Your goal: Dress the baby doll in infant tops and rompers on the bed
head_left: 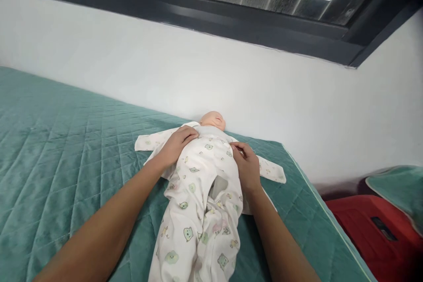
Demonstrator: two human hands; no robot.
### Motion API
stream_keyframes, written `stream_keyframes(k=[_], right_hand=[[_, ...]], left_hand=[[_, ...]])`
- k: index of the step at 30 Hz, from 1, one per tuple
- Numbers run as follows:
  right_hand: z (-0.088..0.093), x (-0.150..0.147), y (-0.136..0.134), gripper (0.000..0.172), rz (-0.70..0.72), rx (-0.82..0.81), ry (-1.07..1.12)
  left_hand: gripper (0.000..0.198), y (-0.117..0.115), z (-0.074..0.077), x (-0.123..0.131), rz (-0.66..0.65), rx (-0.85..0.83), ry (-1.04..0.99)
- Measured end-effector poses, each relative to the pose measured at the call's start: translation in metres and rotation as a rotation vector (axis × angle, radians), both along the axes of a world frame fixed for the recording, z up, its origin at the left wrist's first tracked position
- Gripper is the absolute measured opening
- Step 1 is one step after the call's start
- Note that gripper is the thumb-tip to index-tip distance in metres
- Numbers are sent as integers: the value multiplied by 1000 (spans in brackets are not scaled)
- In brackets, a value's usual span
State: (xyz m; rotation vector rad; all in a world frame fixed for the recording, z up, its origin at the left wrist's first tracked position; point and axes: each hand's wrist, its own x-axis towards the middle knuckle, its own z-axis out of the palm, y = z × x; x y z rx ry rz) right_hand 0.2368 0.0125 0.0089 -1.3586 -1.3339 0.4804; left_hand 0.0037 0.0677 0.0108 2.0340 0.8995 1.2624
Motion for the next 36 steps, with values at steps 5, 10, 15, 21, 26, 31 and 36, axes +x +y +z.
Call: stream_keyframes(k=[5,10,15,21,26,31,36], right_hand=[[10,-4,14,21,84,34,-44],[27,-12,34,21,224,15,-202],[49,-20,51,26,488,-53,-552],[58,-22,52,30,642,-199,-577],[57,-15,46,32,704,-213,-379],[48,-14,45,37,688,-192,-198],[39,-19,43,32,629,-204,-18]], left_hand=[[21,4,-1,-2,-83,27,31],[17,6,-7,-3,-99,-15,-43],[21,10,-10,-5,-37,11,65],[29,17,-10,-22,-39,52,324],[27,8,2,-30,-110,-81,351],[23,2,8,-32,-171,-179,285],[23,2,5,-28,-184,-250,72]])
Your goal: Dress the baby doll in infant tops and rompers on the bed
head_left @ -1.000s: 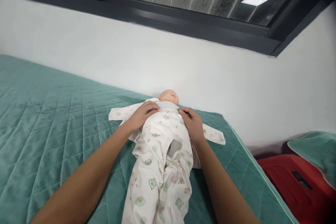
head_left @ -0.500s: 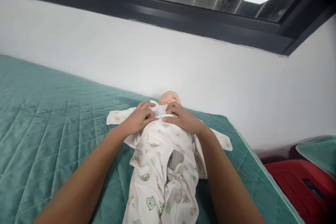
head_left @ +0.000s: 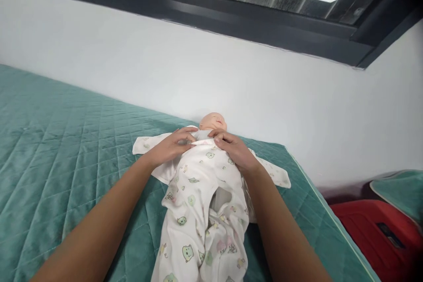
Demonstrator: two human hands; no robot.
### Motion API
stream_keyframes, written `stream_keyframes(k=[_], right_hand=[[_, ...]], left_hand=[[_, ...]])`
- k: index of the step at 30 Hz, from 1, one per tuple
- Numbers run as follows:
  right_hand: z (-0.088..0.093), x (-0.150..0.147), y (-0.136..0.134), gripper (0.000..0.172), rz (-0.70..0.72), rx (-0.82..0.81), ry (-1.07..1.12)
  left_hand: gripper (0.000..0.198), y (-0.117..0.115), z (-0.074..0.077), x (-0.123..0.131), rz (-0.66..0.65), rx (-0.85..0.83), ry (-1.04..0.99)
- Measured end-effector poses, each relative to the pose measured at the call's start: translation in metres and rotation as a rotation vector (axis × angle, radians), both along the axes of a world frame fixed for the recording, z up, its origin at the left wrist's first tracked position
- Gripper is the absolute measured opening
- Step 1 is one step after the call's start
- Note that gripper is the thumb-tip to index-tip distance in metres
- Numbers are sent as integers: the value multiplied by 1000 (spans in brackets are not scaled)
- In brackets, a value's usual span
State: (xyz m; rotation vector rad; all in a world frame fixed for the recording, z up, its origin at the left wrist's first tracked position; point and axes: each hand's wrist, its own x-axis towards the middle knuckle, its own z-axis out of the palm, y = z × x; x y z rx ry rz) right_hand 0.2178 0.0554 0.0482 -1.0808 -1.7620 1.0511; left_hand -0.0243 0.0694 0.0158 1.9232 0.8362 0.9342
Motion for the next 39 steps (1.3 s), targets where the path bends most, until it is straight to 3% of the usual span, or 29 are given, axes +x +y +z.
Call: stream_keyframes(k=[8,18,27,31,39], right_hand=[[-6,-5,6,31,-132,-26,21],[-12,-5,25,38,-368,37,-184],[-25,-5,30,30,-485,112,-124],[-26,-1,22,31,-412,154,-98],[-25,21,9,33,-379,126,-218]], left_hand=[[22,7,-7,19,169,-59,-204],[25,39,-13,35,419,100,65],[19,50,-22,39,399,247,243],[26,45,-27,38,419,303,348],[20,34,-28,29,365,276,352]])
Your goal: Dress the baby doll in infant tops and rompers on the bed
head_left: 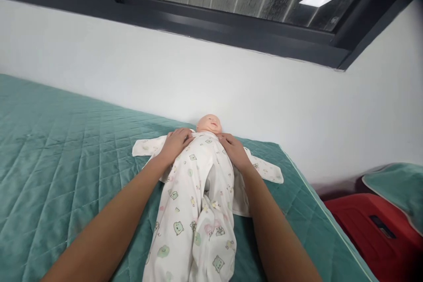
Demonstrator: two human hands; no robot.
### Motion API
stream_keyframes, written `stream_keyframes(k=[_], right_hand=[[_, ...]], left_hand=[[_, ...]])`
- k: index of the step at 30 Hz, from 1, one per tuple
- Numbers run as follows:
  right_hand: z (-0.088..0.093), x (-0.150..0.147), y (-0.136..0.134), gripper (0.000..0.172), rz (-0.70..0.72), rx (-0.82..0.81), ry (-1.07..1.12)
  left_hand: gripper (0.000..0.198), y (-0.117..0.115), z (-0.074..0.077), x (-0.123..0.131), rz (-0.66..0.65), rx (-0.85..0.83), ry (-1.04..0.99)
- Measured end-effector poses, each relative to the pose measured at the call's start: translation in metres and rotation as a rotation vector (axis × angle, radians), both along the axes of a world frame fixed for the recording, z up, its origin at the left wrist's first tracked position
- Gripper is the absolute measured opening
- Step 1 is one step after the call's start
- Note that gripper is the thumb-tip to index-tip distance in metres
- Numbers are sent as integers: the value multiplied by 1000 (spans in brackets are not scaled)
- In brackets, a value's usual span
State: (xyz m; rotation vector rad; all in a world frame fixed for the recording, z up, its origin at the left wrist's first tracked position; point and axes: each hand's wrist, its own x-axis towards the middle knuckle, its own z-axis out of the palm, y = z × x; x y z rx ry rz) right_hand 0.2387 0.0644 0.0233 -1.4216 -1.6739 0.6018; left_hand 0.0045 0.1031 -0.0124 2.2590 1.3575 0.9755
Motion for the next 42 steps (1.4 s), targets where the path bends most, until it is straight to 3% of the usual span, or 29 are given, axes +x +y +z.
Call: stream_keyframes(k=[8,12,20,27,38,42], right_hand=[[19,23,-11,31,258,-122,-104],[22,28,-12,25,311,-192,-84],[31,23,-16,36,409,-252,-10],[9,31,6,39,210,-207,52],[-10,16,26,35,-169,-26,-132],[-14,11,25,33,-220,5,-197]], left_hand=[[17,-7,12,-4,-56,-66,-70],[18,-7,20,-4,-55,-146,-69],[24,-7,25,-6,-95,-178,-47],[21,-7,24,-4,-58,-219,-161],[17,5,12,2,234,-121,-105],[15,8,5,3,191,-101,-25]])
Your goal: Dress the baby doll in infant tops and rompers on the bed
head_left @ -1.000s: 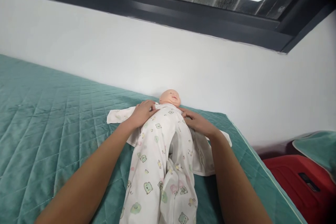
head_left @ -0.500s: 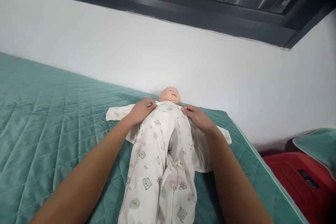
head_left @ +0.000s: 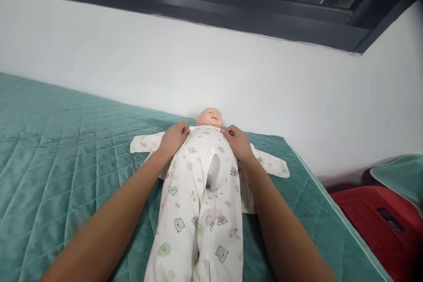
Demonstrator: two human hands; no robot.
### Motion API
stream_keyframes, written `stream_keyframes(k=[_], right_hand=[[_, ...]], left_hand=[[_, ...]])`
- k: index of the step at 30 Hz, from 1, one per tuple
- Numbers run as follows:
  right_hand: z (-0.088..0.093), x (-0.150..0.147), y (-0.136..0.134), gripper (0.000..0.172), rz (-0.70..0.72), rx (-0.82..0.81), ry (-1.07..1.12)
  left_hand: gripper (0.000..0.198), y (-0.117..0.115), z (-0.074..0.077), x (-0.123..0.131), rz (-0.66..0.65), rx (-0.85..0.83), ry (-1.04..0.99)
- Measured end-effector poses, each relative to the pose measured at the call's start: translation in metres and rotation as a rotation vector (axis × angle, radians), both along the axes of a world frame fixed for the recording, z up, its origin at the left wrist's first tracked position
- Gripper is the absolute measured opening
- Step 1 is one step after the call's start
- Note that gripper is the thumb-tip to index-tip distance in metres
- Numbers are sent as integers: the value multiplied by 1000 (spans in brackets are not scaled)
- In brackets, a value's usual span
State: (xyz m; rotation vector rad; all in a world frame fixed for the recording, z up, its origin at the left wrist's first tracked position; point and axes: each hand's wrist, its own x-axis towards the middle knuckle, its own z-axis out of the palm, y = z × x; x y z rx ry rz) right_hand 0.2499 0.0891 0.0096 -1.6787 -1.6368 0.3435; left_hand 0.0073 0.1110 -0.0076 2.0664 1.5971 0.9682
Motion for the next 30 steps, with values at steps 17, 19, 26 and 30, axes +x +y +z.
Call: stream_keyframes(k=[17,19,26,30], right_hand=[[-21,2,-59,46,207,76,175],[-25,1,-76,48,180,76,246],[-22,-28,-175,51,52,51,447],[-28,-41,-250,46,96,49,424]], left_hand=[[57,-46,-24,-25,-113,254,419],[57,-60,-29,-29,-98,285,417],[43,-130,-25,-39,-6,333,135],[29,-207,-8,-36,-38,326,-122]])
